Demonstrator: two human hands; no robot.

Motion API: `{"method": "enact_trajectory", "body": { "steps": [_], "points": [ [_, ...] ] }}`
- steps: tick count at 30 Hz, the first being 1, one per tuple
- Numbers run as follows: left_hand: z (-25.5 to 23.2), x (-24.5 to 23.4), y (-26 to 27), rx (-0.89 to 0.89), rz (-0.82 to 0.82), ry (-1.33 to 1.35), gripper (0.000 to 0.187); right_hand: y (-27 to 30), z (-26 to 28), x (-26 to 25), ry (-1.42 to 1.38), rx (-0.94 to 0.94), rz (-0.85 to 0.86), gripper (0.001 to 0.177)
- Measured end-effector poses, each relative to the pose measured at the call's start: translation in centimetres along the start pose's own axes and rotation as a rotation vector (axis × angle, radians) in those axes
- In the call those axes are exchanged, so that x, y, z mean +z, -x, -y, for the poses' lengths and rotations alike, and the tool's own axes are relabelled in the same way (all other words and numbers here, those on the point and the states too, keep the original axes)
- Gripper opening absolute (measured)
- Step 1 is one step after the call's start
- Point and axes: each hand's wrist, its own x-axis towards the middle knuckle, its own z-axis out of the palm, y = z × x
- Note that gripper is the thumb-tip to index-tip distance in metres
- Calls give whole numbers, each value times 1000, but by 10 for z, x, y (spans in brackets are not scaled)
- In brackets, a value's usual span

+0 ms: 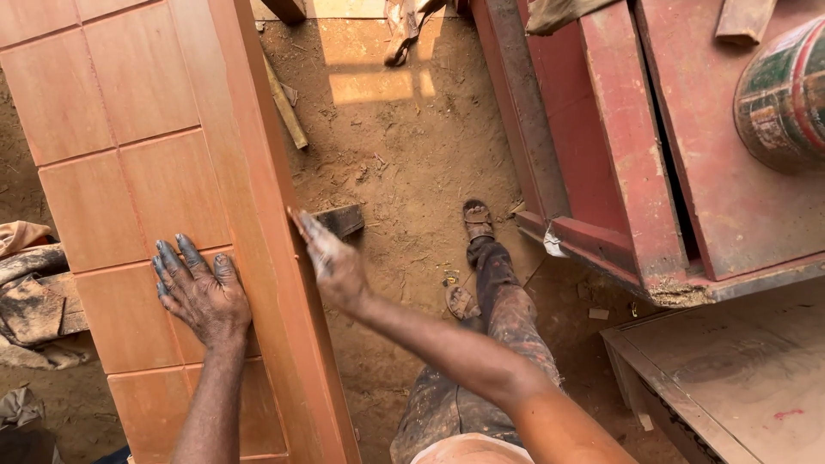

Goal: The person sands a reddish-brown wooden door panel using a sanding block. They hold the panel with the left hand and rub the surface and edges with the right hand, moving along the frame and panels.

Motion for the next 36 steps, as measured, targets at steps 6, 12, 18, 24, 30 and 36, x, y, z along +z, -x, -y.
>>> {"method": "enact_trajectory", "body": {
  "steps": [6, 12, 18, 24, 30, 36],
  "points": [
    [-1, 0, -1, 7, -10, 7, 71, 86, -40, -5, 46, -5, 42, 60],
    [0, -1, -2, -23, 16, 7, 72, -72, -45, -26, 169, -506, -72, 38],
    [1, 3, -2, -12, 2, -10, 70, 41, -54, -31, 8, -406, 134, 40],
    [-2, 1, -1, -49, 19, -14, 71, 174, -51, -23, 103, -340, 173, 44],
    [5, -1, 19, 14, 30, 13, 69, 204, -38, -30, -123, -172, 140, 45],
    [48, -9, 118, 118, 28, 18, 68, 146, -49, 23, 12, -258, -67, 53]
  ]
}}
